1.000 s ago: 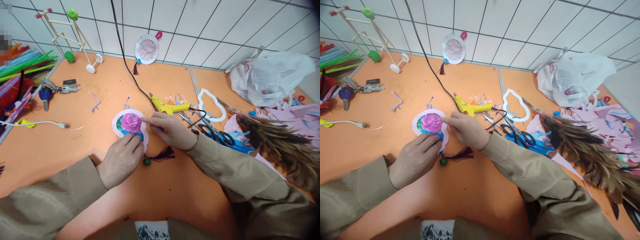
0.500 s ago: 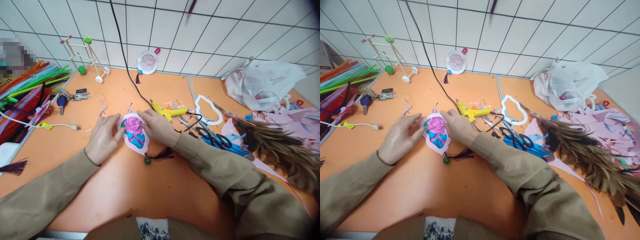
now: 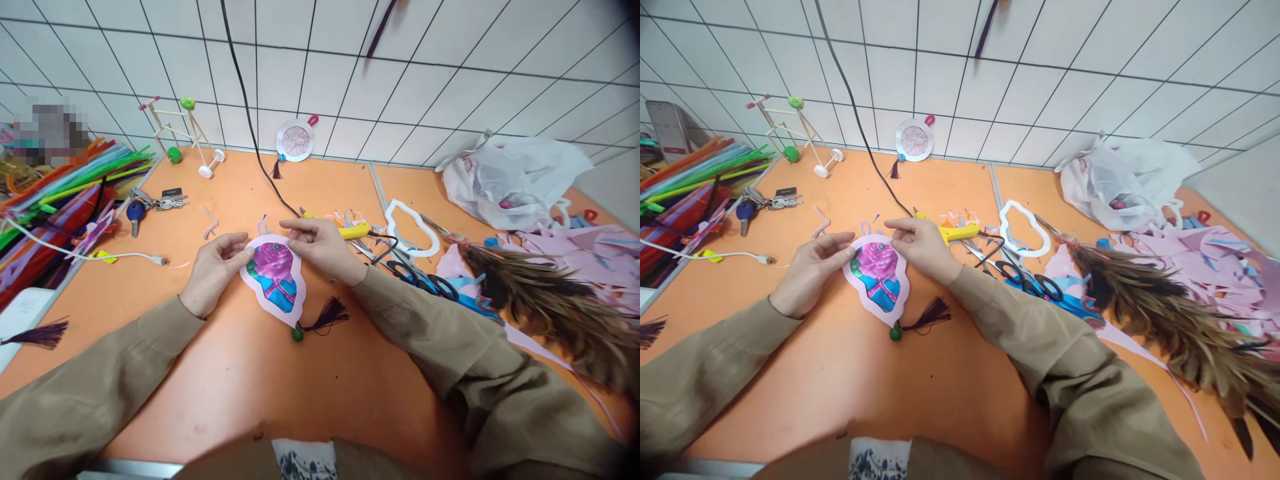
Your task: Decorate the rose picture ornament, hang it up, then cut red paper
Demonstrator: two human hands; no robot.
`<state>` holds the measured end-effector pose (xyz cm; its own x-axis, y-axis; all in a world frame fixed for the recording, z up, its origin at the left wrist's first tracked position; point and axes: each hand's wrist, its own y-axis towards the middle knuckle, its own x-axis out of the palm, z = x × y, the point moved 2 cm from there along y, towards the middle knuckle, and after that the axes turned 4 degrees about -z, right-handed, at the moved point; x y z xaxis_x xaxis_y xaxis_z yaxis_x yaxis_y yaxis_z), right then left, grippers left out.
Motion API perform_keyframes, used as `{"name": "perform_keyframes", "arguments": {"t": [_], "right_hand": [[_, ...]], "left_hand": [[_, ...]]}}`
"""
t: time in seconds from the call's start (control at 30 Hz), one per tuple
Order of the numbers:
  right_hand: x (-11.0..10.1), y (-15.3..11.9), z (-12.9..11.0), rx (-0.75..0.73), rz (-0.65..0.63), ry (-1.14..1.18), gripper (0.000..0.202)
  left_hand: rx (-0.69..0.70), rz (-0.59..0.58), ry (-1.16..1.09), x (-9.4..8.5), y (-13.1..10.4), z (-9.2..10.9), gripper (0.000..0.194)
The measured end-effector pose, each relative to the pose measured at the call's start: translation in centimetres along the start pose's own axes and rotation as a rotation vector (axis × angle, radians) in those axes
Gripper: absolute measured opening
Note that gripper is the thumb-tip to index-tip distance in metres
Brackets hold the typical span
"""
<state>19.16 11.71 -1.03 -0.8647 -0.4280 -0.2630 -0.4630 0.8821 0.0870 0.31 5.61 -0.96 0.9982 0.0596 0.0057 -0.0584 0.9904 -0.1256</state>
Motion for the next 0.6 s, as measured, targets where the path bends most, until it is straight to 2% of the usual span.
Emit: {"name": "perform_keyframes", "arguments": {"t": [0.1, 0.17, 0.27, 0.43, 0.5, 0.6], "right_hand": [[-0.6, -0.3, -1.4, 0.011, 0.027, 0.27, 0.036], [-0.9, -0.6, -2.2, 0.015, 0.038, 0.382, 0.037], [-1.3, -1.2, -2.8, 0.036, 0.02, 0.419, 0.034], [-0.7, -2.2, -2.2, 0.166, -0.157, 0.327, 0.038], [-0.4, -2.4, -2.2, 0.178, -0.189, 0.335, 0.038], [-0.2, -2.5, -2.4, 0.124, -0.153, 0.352, 0.039]], "left_hand": [[-0.077, -0.175, -0.213, 0.9, -0.7, 0.2, 0.035], [-0.149, -0.242, -0.311, 1.7, -1.1, 0.2, 0.029], [-0.203, -0.199, -0.376, 2.5, -1.4, 0.4, 0.028], [-0.119, -0.078, -0.427, 3.0, -1.3, 1.4, 0.028], [-0.1, -0.081, -0.455, 3.1, -1.3, 1.5, 0.029], [-0.093, -0.144, -0.479, 3.1, -1.4, 1.3, 0.035]]}}
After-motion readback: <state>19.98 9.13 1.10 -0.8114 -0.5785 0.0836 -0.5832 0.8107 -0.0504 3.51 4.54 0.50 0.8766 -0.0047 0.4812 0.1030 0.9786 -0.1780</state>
